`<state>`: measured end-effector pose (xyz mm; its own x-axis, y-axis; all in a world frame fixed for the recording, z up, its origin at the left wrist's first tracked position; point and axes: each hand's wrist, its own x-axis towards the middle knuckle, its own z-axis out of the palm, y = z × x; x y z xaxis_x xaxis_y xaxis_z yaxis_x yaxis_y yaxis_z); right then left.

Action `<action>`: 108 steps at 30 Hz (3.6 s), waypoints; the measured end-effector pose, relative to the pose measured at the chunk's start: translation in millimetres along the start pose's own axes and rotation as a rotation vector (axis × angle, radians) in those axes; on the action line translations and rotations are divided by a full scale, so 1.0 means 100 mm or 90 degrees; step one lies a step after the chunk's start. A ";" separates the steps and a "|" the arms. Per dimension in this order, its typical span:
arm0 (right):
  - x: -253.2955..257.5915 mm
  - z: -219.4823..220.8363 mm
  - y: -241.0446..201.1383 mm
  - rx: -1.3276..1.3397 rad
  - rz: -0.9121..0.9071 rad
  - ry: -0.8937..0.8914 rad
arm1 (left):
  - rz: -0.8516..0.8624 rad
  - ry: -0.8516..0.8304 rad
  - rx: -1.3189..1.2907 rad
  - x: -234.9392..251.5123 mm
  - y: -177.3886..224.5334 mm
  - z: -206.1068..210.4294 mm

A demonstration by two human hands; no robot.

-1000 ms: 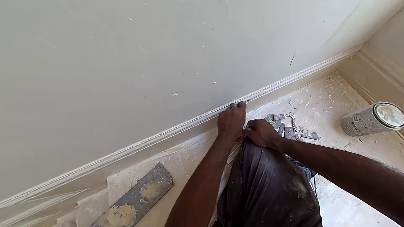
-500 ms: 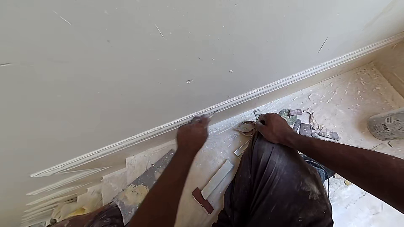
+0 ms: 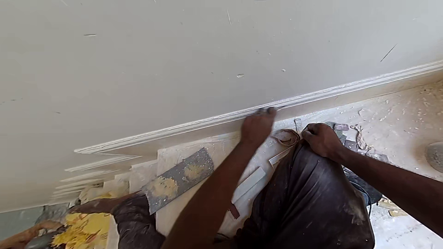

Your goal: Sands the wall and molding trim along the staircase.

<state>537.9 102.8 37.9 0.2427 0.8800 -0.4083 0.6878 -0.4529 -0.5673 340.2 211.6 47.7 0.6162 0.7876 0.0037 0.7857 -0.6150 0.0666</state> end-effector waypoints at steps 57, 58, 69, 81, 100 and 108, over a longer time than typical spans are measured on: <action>0.09 0.00 0.00 -0.026 -0.004 0.002 | -0.098 -0.042 -0.045 0.05 0.24 0.09; 0.08 0.01 0.00 -0.025 -0.011 0.009 | -0.116 -0.010 -0.032 -0.09 -0.03 0.14; 0.12 0.05 0.06 -0.056 -0.026 0.048 | -0.446 -0.027 0.052 -1.14 -1.52 0.03; 0.15 0.05 -0.05 -0.131 -0.011 0.054 | -0.670 0.148 -0.556 -1.78 -1.42 0.60; 0.01 0.09 -0.17 -0.317 0.021 0.134 | -0.620 0.279 -0.770 -1.70 -1.01 0.90; -0.12 0.24 -0.33 -0.401 0.083 0.127 | -0.627 0.421 -0.900 -1.67 -1.17 0.81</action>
<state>495.5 103.7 44.2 0.4306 0.8611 -0.2704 0.8975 -0.4401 0.0277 149.4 149.0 -41.2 -0.3757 0.8977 -0.2302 -0.0376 0.2334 0.9717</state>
